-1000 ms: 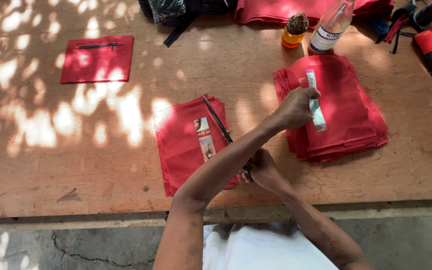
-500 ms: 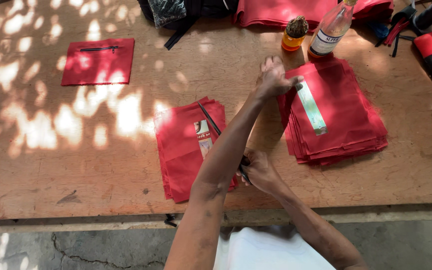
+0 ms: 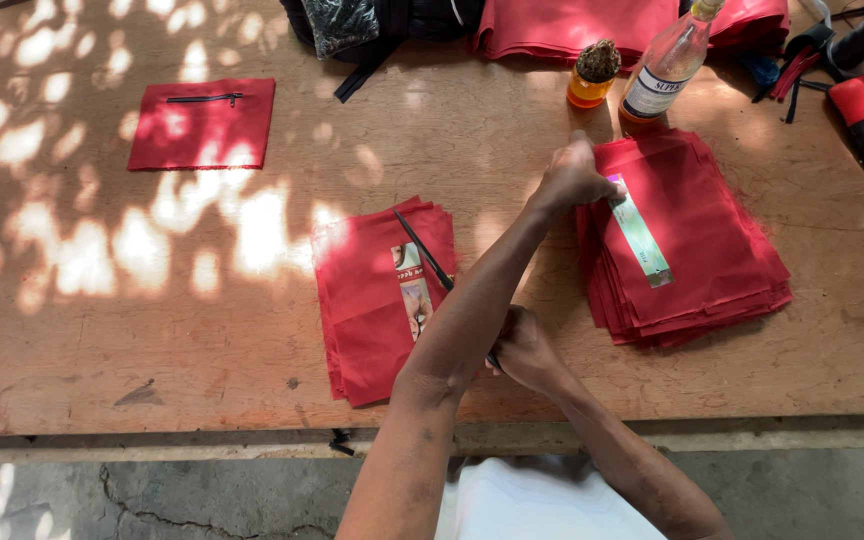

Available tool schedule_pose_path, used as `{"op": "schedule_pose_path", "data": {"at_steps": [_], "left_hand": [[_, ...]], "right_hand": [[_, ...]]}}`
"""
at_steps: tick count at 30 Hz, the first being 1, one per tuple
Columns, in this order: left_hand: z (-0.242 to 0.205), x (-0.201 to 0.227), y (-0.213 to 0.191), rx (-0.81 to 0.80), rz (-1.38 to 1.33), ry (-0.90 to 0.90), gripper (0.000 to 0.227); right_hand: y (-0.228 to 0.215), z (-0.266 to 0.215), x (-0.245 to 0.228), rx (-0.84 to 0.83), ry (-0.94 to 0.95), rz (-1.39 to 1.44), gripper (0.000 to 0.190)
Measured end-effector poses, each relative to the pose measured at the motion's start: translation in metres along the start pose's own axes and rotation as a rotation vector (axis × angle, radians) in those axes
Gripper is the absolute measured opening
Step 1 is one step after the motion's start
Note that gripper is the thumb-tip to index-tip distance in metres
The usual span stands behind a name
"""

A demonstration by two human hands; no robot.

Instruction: The person uses scissors to cut tags off red fabric pouches. They pick up each pouch from a stack, cut the tag, and place the pouch on another stack.

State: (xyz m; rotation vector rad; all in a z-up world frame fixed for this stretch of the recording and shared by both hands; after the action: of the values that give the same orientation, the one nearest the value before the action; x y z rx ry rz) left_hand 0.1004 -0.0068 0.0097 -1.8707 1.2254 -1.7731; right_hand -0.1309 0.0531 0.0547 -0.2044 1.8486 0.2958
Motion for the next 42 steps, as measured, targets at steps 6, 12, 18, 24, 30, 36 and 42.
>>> {"op": "schedule_pose_path", "data": {"at_steps": [6,12,18,24,30,36,42], "left_hand": [[0.015,-0.021,-0.01,-0.113,-0.012,-0.108,0.084],[0.006,-0.057,-0.06,-0.106,0.093,-0.133,0.083],[-0.02,-0.072,-0.085,0.053,0.072,-0.013,0.079],[-0.032,-0.069,-0.096,0.079,0.14,-0.018,0.055],[-0.047,-0.053,-0.119,0.214,0.348,-0.003,0.067],[-0.107,-0.077,-0.179,0.444,-0.015,0.382,0.013],[-0.178,-0.147,-0.187,0.315,0.104,0.012,0.018]], "right_hand": [[0.005,0.0,-0.018,0.031,0.12,-0.083,0.013],[0.01,-0.007,-0.033,0.091,0.148,-0.166,0.037],[0.01,-0.007,-0.03,0.077,0.082,-0.106,0.042],[0.005,-0.003,-0.013,0.077,0.073,-0.085,0.042],[0.003,-0.001,-0.002,0.08,0.088,-0.058,0.043],[0.003,-0.003,-0.008,0.096,0.087,0.084,0.035],[0.005,-0.003,-0.023,0.071,0.111,0.149,0.03]]}}
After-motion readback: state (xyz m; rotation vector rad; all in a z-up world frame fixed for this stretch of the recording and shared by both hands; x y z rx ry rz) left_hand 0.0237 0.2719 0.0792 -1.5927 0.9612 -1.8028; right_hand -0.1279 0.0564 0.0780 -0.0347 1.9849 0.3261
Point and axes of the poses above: each hand's wrist, its own z-axis towards the middle knuckle, its own y-axis out of the palm, x = y × z, the point moved 3 cm from there along z, towards the middle knuckle, and after that the axes turned 8 degrees about z, right-handed, at the moved point
